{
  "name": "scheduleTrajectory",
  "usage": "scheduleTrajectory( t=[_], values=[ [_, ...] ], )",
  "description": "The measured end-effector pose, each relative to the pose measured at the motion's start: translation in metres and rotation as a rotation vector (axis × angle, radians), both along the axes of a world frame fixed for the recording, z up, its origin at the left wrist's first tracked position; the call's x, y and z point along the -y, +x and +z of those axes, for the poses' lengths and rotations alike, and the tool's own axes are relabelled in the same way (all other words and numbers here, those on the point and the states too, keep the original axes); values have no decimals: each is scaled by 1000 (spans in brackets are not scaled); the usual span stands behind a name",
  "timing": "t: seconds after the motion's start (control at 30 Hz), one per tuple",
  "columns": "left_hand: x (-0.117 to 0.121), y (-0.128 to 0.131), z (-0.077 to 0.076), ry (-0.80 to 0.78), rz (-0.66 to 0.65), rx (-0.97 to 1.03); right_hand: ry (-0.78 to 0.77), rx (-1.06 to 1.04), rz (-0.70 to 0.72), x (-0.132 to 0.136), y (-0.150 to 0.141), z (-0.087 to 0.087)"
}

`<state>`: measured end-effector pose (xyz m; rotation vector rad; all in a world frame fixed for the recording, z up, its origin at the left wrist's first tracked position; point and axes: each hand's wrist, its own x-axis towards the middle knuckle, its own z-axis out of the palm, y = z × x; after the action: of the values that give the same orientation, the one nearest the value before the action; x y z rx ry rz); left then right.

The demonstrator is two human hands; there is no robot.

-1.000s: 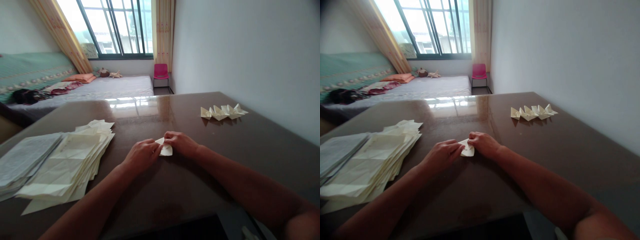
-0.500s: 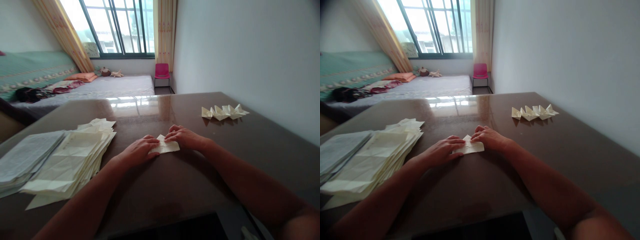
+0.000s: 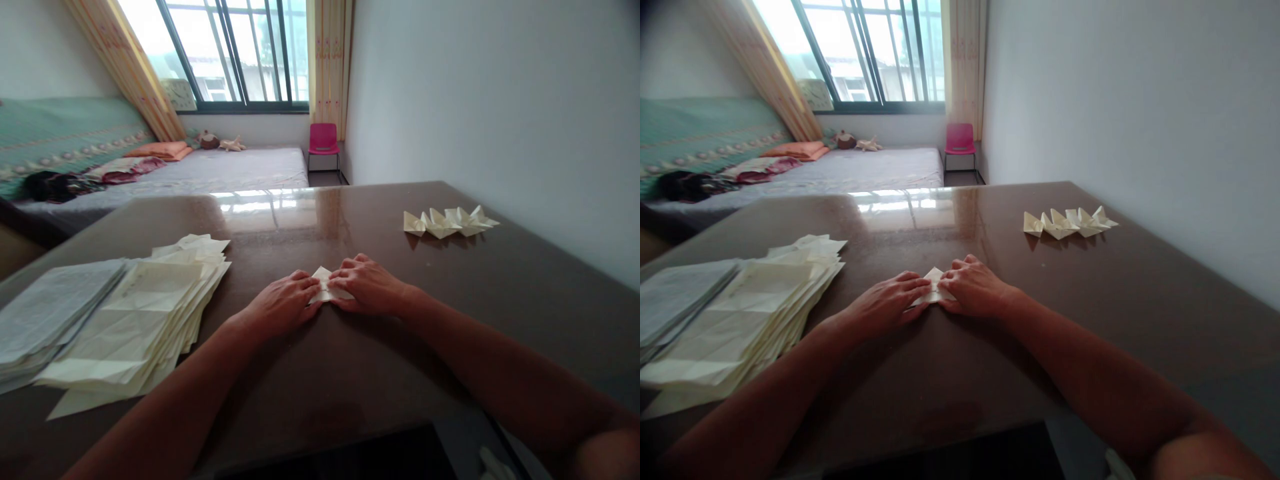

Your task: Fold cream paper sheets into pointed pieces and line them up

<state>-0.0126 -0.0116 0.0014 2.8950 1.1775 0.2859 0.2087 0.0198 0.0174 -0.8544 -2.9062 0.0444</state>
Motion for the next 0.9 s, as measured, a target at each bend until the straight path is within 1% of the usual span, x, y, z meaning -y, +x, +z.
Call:
scheduleTrajectory(
  t=[0.23, 0.4, 0.5, 0.6, 0.73, 0.8, 0.9],
  values=[
    [-1, -1, -2, -13, 15, 39, -49, -36, -4, -3, 4, -3],
    [0, 1, -1, -3, 23, 46, -19, -4, -9, -2, 0, -1],
    [1, 0, 1, -9, 22, 31, -67, -36, -18, -5, 1, -3],
    [-3, -2, 0, -25, 77, 41, -170, -119, -62, -12, 5, -9],
    [-11, -5, -7, -118, 202, 161, -307, -191, -195, -23, 9, -18],
    [-14, -5, -12, -161, 277, 211, -322, -169, -251, -25, 9, -20],
    [-16, -4, -16, -174, 342, 219, -262, -103, -305, -25, 6, -19]
  ],
)
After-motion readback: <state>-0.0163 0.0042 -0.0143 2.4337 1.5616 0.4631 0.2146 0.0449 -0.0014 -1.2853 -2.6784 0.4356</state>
